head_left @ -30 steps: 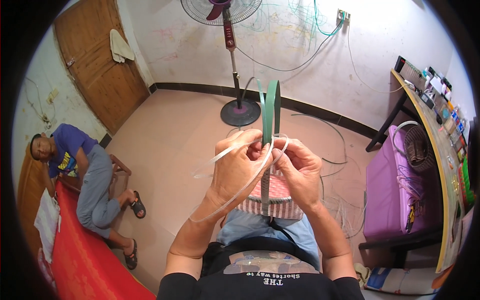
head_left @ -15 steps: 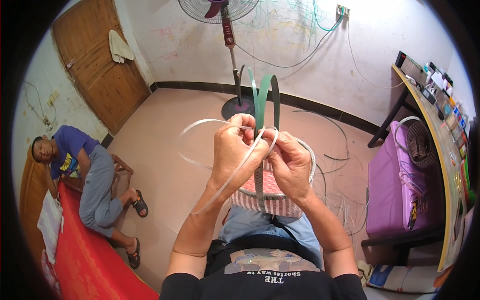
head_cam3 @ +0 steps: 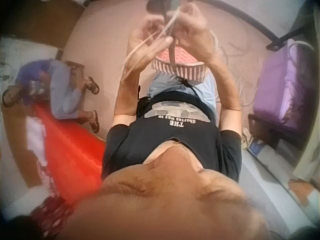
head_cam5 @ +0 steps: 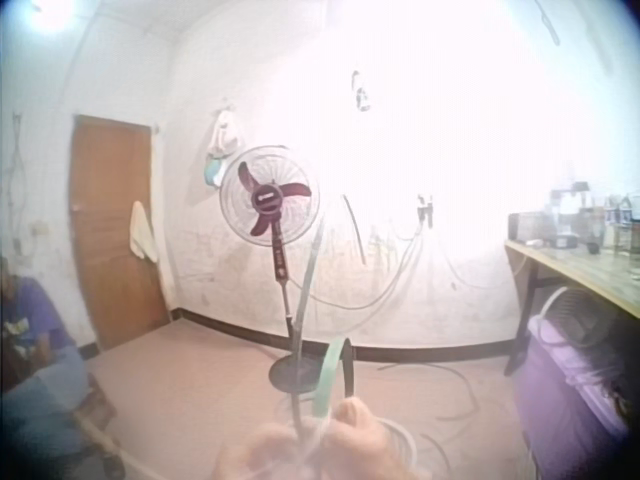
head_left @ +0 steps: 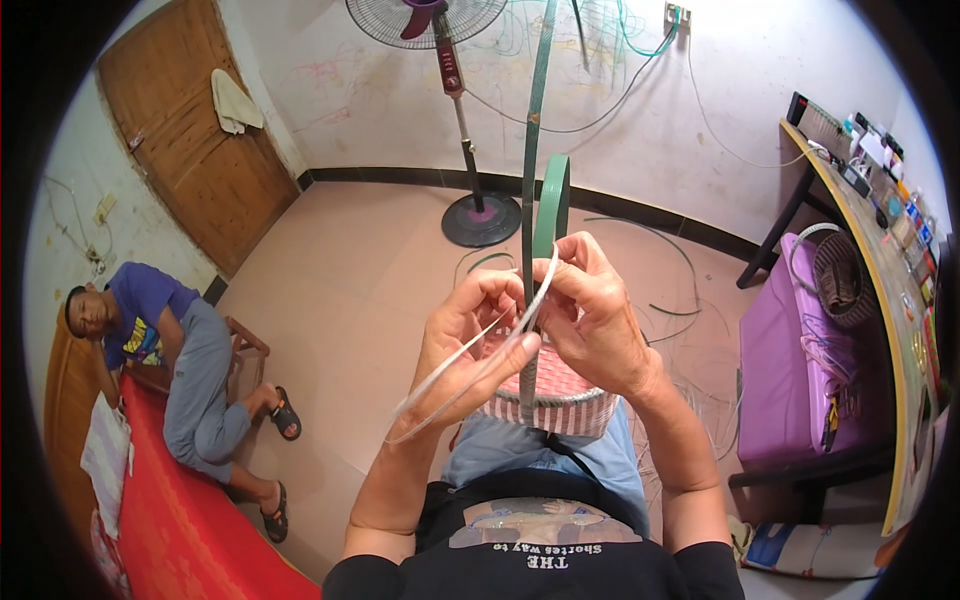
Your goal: The person weaves a thin plastic strip around a green curved hoop attached to a woven basket, securing it by hand.
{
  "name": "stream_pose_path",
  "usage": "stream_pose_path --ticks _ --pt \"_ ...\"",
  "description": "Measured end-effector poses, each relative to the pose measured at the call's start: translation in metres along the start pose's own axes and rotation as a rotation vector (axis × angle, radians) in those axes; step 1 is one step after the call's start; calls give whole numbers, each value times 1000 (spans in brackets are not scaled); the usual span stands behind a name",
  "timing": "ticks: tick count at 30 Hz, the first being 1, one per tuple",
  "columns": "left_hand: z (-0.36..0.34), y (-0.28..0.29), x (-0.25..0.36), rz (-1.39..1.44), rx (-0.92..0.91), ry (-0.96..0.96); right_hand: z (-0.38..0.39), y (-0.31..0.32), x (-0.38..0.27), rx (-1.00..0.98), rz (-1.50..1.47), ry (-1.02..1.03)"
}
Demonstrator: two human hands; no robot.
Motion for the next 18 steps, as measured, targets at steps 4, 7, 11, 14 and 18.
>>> stream_pose_path --ticks 4,7,11,14,18 --pt "1 -3 -12 127 -53 -105 2 -8 4 11 -138 27" --pt "1 -3 -22 264 -94 -53 6 -20 14 40 -378 -38" --pt "1 -6 -27 240 -88 -110 14 -36 27 16 -819 -168" --pt "4 -10 -31 88 19 -40 16 -38 33 22 -774 -185" --pt "4 -13 -30 45 -19 -66 16 -33 37 40 -479 -49"
Point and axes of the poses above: each hand's wrist, its own z-axis away from the middle knuckle, its own y-axis out of the back of the hand, x = y × z, the point moved 3 cm from there along -z, towards the middle knuckle
